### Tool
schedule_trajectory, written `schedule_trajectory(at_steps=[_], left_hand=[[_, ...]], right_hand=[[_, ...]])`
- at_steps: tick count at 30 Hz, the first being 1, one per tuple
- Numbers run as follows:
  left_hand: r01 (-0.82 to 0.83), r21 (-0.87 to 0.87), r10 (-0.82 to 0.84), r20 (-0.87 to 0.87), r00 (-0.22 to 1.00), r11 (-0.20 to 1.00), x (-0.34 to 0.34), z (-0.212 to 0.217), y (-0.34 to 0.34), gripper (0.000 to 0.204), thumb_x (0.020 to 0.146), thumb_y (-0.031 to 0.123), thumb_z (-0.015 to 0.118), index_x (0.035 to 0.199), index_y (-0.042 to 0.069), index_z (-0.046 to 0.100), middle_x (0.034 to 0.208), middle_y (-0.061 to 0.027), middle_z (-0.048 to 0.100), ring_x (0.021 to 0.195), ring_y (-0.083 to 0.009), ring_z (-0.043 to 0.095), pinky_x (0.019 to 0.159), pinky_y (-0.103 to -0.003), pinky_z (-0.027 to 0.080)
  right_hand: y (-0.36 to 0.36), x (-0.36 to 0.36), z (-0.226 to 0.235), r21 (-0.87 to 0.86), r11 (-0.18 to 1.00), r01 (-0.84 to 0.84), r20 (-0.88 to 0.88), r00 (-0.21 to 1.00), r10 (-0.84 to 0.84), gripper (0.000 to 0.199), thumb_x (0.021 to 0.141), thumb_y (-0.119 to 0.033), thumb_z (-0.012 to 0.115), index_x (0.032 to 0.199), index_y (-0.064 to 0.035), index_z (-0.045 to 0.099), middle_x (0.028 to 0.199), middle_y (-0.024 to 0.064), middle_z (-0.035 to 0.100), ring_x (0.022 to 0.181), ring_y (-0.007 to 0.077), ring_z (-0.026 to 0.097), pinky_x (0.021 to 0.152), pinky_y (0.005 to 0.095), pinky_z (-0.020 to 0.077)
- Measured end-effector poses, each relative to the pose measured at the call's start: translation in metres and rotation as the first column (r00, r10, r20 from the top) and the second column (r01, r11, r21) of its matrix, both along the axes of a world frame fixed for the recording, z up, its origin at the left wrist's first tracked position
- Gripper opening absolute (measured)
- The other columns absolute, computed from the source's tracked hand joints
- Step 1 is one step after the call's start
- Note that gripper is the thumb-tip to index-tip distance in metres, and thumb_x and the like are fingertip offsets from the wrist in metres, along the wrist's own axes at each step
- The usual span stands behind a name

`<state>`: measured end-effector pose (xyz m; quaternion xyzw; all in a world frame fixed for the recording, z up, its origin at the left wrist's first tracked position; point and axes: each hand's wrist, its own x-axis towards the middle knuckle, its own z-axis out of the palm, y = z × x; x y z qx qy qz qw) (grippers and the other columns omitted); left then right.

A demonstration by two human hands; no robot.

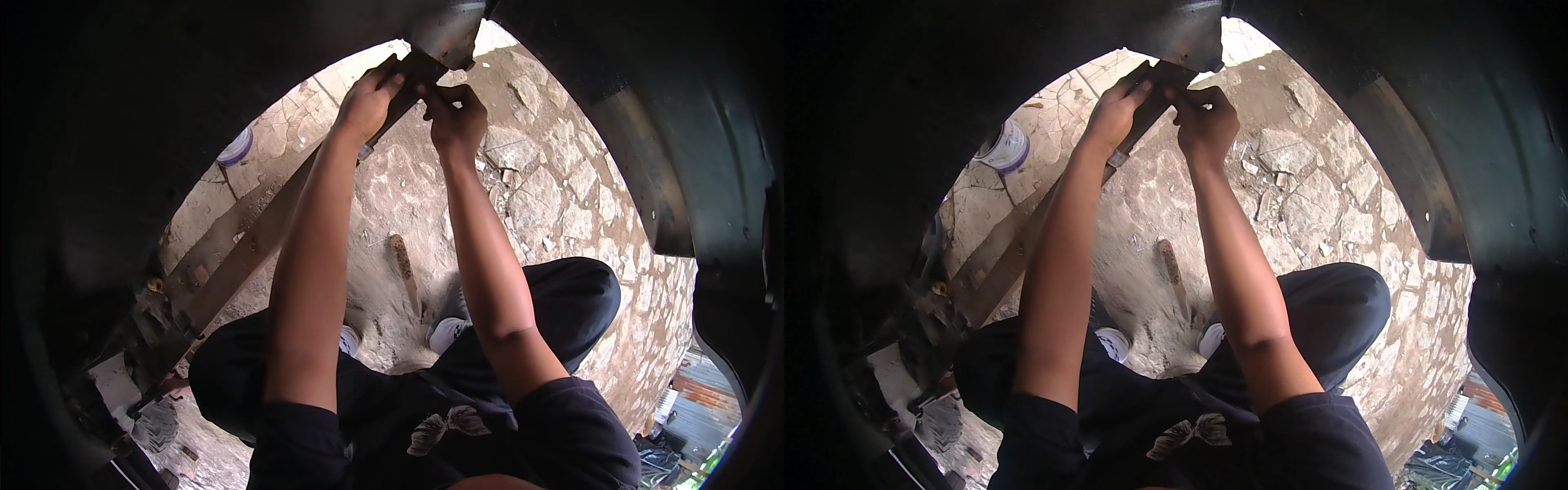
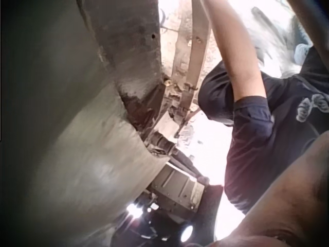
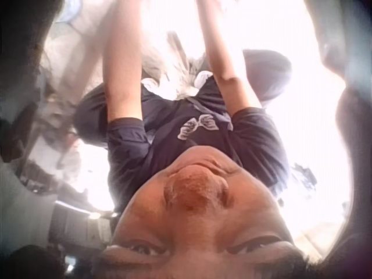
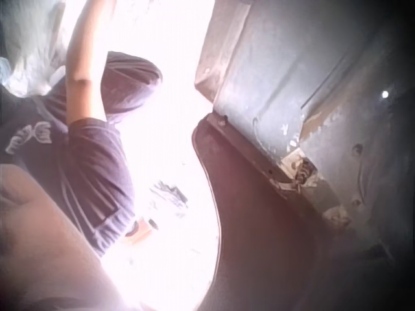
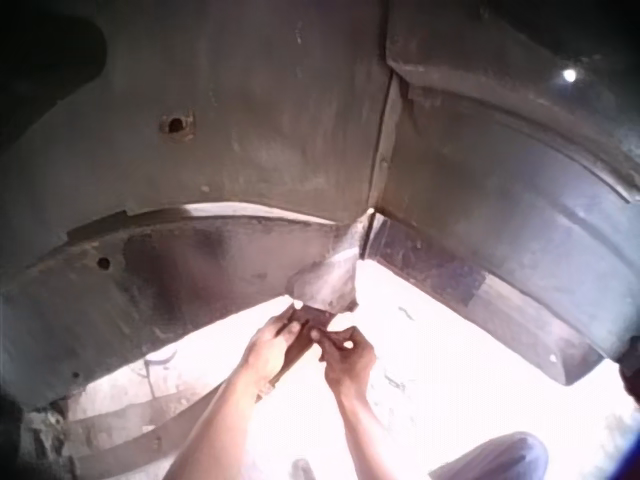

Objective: The person sits on the ground and repeatedly inserts and adjusts small metal pieces into a larger metal frame. The hands manipulate the pieces by hand, aligning and pressing them into place.

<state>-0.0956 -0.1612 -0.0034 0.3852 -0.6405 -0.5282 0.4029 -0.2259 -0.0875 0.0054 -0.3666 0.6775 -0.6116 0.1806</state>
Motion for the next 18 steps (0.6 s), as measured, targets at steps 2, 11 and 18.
schedule_trajectory(at_steps=[2,11,18], left_hand=[[0.012,-0.006,-0.012,-0.002,1.000,1.000,-0.002,0.000,-0.001,0.052,0.105,0.033,0.059,0.147,0.003,0.055,0.143,-0.0178,0.062,0.131,-0.0264,0.058,0.111,-0.035,0.041],[-0.024,0.064,0.028,-0.065,0.998,0.998,-0.002,0.003,-0.002,0.047,0.105,0.030,0.058,0.144,0.004,0.058,0.141,-0.0148,0.064,0.131,-0.0241,0.058,0.112,-0.033,0.040],[-0.057,0.074,0.065,-0.109,0.992,0.996,0.001,-0.001,-0.002,0.044,0.105,0.029,0.059,0.140,0.003,0.061,0.135,-0.0154,0.068,0.122,-0.0241,0.062,0.108,-0.034,0.043]], right_hand=[[-0.003,-0.002,0.001,-0.092,0.996,-0.022,0.042,0.999,0.026,0.034,0.079,-0.028,0.090,0.082,-0.0014,0.070,0.066,0.0103,0.072,0.056,0.0131,0.067,0.056,0.0301,0.0515],[-0.004,-0.008,-0.011,-0.095,0.995,-0.038,0.016,0.999,0.039,0.033,0.081,-0.025,0.090,0.086,0.0013,0.070,0.067,0.0121,0.073,0.059,0.0140,0.070,0.057,0.0296,0.0517],[0.001,0.004,-0.004,-0.039,0.999,0.015,0.058,0.998,-0.013,0.032,0.080,-0.022,0.090,0.085,0.0026,0.070,0.071,0.0123,0.074,0.060,0.0138,0.070,0.057,0.0280,0.0517]])
